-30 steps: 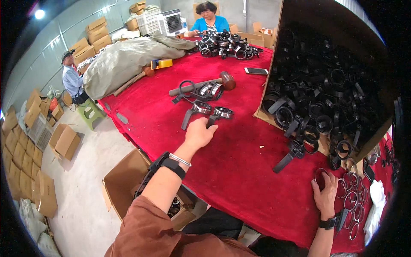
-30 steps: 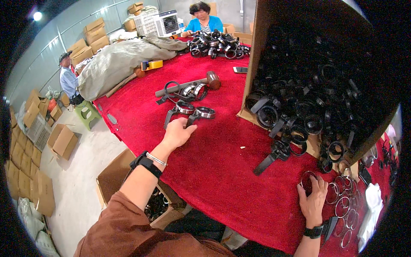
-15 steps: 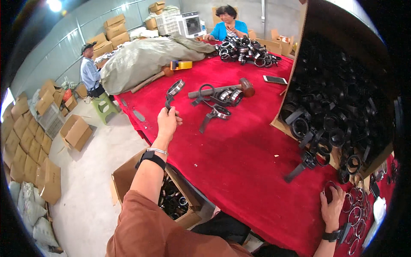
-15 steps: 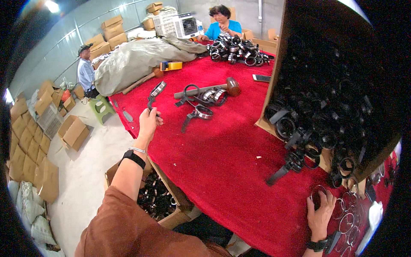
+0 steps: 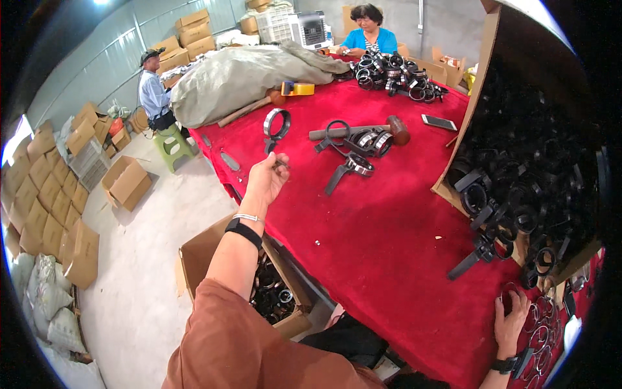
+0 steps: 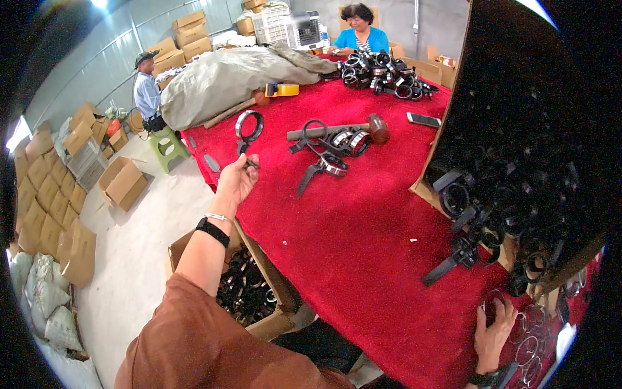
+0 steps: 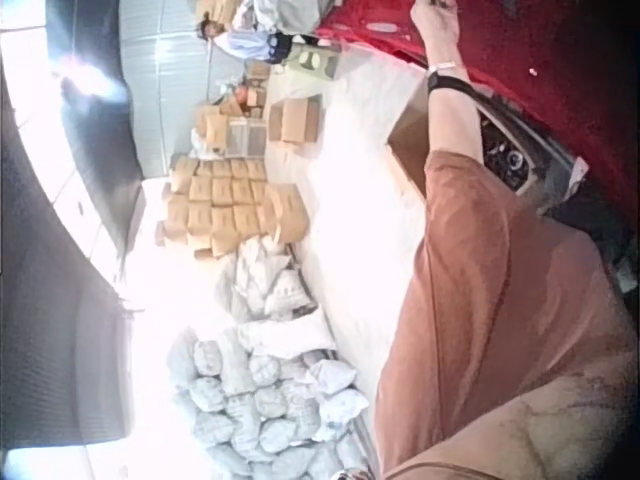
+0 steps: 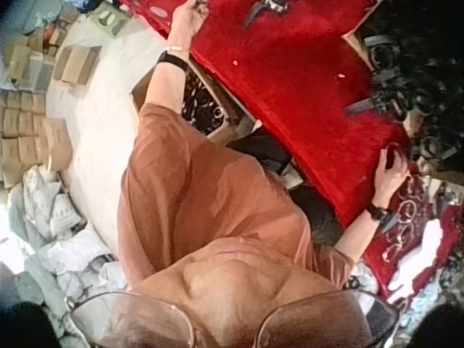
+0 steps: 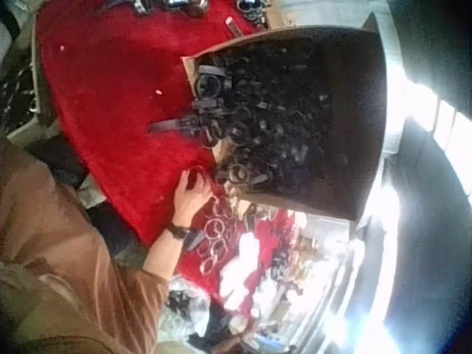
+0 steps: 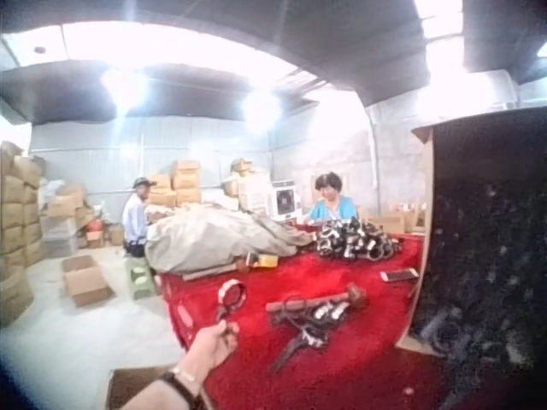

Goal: Applying oil to metal ring components using a squeeze bottle in a manufacturing setting.

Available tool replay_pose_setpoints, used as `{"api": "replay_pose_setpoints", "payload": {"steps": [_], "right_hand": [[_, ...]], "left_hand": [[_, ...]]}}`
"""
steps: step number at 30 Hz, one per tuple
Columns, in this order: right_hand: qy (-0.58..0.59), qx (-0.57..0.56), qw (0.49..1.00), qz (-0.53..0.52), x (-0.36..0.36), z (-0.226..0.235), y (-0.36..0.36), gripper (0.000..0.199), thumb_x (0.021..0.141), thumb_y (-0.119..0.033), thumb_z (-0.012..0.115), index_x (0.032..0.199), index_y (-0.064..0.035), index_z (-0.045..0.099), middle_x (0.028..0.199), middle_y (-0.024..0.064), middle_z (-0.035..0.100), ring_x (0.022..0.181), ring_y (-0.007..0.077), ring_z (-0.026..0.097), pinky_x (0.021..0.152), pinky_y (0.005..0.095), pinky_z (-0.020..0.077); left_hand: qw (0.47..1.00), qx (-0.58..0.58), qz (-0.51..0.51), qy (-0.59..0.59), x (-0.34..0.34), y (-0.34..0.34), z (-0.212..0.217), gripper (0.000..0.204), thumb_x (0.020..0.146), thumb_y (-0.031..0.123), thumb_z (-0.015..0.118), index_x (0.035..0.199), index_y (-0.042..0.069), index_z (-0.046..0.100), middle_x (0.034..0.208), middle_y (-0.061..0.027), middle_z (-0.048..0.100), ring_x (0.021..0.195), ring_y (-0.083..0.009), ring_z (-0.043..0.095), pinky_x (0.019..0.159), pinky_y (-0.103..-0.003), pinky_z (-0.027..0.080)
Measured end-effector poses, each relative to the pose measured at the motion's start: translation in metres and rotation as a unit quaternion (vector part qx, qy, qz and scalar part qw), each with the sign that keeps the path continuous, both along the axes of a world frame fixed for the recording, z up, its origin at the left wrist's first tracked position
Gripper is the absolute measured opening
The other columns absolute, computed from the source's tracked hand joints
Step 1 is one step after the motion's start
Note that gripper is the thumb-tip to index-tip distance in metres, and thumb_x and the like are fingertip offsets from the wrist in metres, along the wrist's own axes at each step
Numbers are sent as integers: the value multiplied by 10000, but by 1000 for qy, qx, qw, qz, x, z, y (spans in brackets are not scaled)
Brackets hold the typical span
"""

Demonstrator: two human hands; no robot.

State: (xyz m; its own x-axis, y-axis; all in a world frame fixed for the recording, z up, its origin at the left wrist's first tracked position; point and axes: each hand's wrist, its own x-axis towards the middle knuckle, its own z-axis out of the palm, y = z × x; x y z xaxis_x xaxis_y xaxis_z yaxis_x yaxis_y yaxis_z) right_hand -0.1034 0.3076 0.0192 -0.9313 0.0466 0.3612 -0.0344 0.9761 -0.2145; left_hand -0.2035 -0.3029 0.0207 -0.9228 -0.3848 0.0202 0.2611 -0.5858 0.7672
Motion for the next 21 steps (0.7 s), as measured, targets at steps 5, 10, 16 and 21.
{"api": "replay_pose_setpoints", "payload": {"steps": [5,10,16,21], "right_hand": [[-23,-5,1000,-11,0,1,6,421,827,-276,592,1079,58,550,1140,251,492,1073,437,441,982,514,308],[12,21,1000,-1,-2,-6,7,435,824,-284,602,1087,58,553,1151,257,491,1065,440,444,964,517,324],[-4,22,1000,-10,0,-1,3,398,803,-244,623,1089,25,558,1186,207,500,1083,384,451,964,459,343],[22,24,999,4,1,-2,8,416,798,-251,634,1079,48,566,1139,257,502,1041,412,462,911,480,372]], "left_hand": [[814,-528,18,-243,-1,20,11,244,911,191,506,879,-49,540,730,-108,603,579,-164,603,547,-295,507],[702,-672,120,-203,7,28,-14,259,848,207,560,885,-48,531,843,-288,585,828,-433,581,726,-466,455],[708,-672,139,-168,20,42,-16,236,846,190,567,895,-38,529,867,-278,580,861,-444,560,733,-474,444],[774,-599,128,-163,32,62,-8,218,835,157,586,918,-36,525,837,-263,578,825,-427,573,687,-457,450]]}}
